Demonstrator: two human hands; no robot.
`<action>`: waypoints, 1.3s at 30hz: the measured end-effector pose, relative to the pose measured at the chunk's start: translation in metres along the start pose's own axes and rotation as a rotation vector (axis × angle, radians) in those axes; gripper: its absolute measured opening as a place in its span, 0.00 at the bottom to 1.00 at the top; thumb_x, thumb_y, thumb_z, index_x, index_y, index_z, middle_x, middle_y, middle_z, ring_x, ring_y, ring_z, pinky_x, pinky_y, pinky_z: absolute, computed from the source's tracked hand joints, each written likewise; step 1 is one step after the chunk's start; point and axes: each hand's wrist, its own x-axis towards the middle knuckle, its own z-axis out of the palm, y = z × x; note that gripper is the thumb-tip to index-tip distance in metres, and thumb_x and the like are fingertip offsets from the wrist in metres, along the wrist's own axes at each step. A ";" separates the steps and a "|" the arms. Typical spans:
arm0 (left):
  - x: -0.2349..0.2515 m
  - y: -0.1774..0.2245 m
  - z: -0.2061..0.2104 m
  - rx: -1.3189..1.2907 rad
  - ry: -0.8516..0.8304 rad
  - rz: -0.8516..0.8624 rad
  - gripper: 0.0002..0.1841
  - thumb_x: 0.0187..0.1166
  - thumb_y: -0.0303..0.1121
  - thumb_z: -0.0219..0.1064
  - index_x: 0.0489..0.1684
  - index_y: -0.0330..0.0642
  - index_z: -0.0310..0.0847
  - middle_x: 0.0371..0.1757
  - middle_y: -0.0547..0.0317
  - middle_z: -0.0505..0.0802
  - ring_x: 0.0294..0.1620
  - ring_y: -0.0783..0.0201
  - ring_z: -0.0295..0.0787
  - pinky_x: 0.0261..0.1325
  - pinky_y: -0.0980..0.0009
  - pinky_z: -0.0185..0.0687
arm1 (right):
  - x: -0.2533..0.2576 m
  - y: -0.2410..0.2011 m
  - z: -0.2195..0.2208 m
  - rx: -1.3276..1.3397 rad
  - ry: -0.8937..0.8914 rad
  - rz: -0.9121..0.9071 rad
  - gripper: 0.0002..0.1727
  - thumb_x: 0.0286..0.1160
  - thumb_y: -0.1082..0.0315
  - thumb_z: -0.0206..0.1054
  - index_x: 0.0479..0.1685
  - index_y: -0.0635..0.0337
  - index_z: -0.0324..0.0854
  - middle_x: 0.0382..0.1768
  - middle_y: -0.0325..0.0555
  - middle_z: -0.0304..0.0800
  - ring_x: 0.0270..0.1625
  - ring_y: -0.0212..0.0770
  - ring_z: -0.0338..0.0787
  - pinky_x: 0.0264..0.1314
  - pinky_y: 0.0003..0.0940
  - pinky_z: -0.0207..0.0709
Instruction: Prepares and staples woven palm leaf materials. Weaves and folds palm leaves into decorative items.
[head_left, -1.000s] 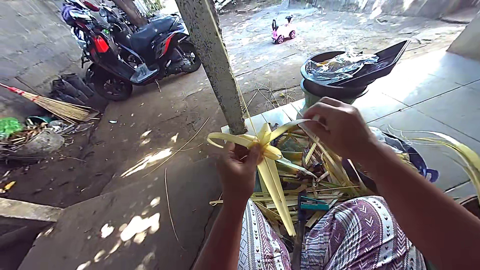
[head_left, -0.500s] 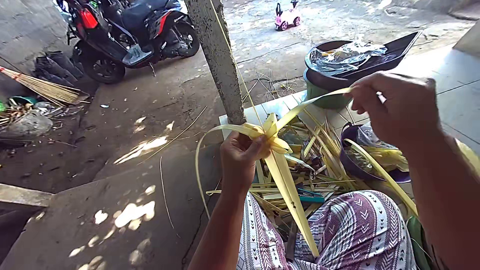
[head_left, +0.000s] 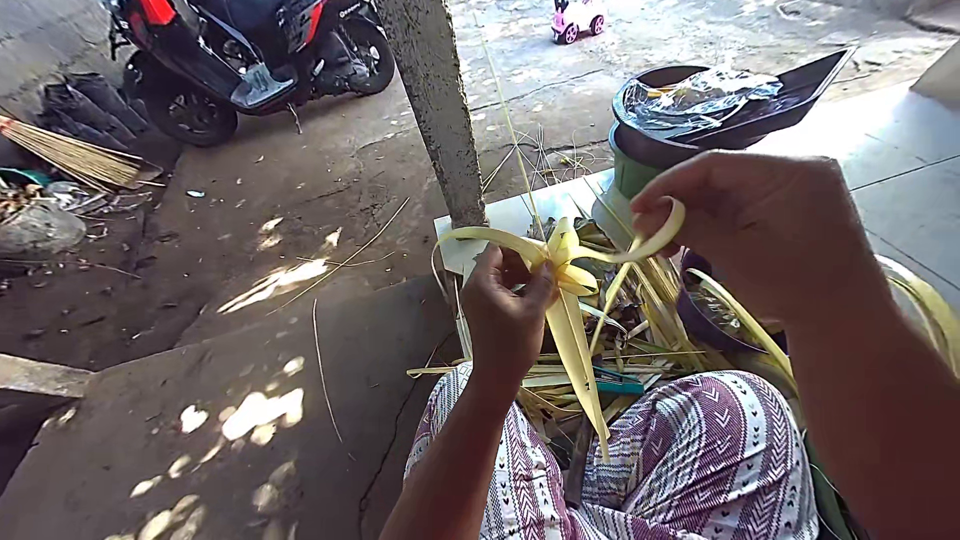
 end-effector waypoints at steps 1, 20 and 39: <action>-0.001 0.000 0.001 0.027 0.002 0.022 0.09 0.74 0.22 0.71 0.47 0.36 0.78 0.36 0.63 0.90 0.34 0.78 0.90 0.41 0.79 0.89 | 0.004 -0.002 0.002 -0.037 0.020 -0.037 0.06 0.80 0.68 0.65 0.47 0.52 0.87 0.37 0.26 0.92 0.38 0.18 0.90 0.45 0.17 0.88; -0.006 -0.017 -0.008 0.233 -0.004 0.024 0.08 0.75 0.24 0.73 0.46 0.35 0.80 0.31 0.61 0.89 0.29 0.78 0.86 0.35 0.81 0.84 | 0.014 -0.004 0.000 -0.381 0.173 -0.411 0.14 0.90 0.62 0.58 0.53 0.65 0.82 0.42 0.46 0.89 0.41 0.28 0.86 0.46 0.27 0.81; -0.008 -0.019 -0.004 0.237 -0.025 0.023 0.08 0.74 0.24 0.72 0.45 0.37 0.80 0.31 0.60 0.89 0.29 0.76 0.87 0.36 0.79 0.84 | 0.027 -0.017 0.007 -0.137 0.164 -0.174 0.05 0.84 0.67 0.62 0.47 0.56 0.82 0.40 0.27 0.90 0.41 0.16 0.90 0.46 0.15 0.87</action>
